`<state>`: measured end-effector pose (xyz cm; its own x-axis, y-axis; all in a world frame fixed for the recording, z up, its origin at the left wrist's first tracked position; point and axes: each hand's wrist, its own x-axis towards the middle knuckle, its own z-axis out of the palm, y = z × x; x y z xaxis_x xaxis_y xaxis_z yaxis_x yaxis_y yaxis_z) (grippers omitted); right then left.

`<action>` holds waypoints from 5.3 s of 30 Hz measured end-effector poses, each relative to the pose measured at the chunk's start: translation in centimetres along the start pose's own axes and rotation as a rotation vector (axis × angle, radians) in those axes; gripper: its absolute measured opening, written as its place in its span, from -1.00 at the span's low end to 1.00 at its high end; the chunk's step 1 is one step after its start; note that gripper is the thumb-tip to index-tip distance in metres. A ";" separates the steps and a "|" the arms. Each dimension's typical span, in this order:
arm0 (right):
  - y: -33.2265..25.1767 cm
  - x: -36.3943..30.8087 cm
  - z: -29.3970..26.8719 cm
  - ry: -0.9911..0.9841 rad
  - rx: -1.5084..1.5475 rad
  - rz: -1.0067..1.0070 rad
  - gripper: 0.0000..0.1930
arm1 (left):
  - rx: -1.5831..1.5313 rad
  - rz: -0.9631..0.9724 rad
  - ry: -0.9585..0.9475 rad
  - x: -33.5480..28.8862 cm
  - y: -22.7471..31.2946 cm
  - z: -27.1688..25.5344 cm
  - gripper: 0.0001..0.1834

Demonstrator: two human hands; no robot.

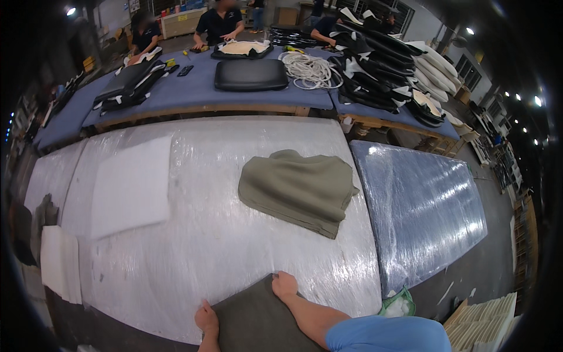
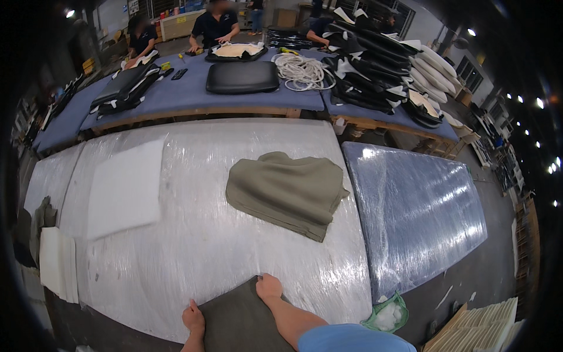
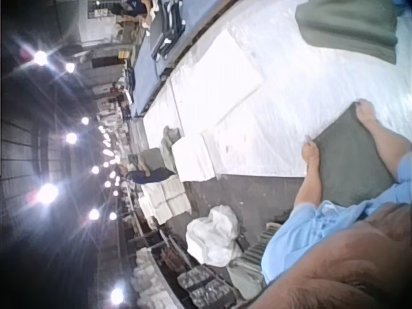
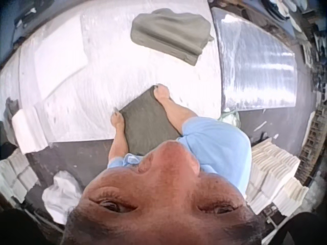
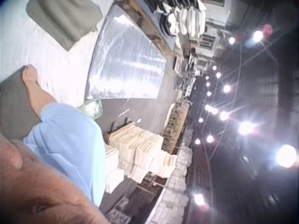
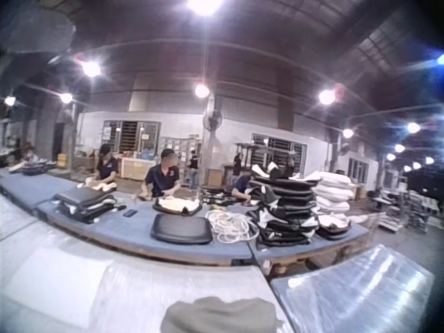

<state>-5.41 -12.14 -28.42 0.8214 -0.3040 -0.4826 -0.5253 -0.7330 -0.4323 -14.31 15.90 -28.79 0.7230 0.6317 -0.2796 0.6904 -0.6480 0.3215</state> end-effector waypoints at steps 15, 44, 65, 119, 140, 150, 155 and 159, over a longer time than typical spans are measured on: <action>-0.1 0.3 -0.8 0.037 0.060 -0.059 -0.63 | 0.102 0.372 -0.333 0.2 -3.4 -2.9 -0.32; 0.2 0.3 -0.2 -0.022 0.039 -0.080 -0.62 | 0.190 0.230 -0.106 -1.3 -1.2 -1.4 -0.51; 0.0 0.6 -0.6 -0.046 0.063 -0.047 -0.61 | 0.127 0.298 0.009 -1.2 -1.2 -0.3 -0.53; 0.4 0.6 0.5 -0.022 0.077 -0.092 -0.63 | 0.129 0.283 0.048 -0.5 -1.8 0.7 -0.47; 1.6 1.2 0.8 0.040 0.166 -0.102 -0.64 | -0.075 0.500 -0.067 -2.0 0.3 1.0 -0.55; 0.8 1.0 0.4 -0.005 0.150 -0.030 -0.65 | 0.070 0.394 0.048 -0.2 1.1 2.6 -0.53; 0.6 1.1 0.4 0.038 0.154 -0.088 -0.64 | 0.083 0.396 0.026 -0.6 1.3 2.1 -0.55; 0.9 1.2 0.7 0.043 0.163 -0.084 -0.65 | 0.078 0.385 0.014 -0.3 1.6 2.0 -0.54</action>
<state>-5.05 -12.74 -29.95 0.8707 -0.2741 -0.4083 -0.4808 -0.6494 -0.5892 -13.41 13.84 -30.02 0.9294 0.3417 -0.1398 0.3691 -0.8686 0.3307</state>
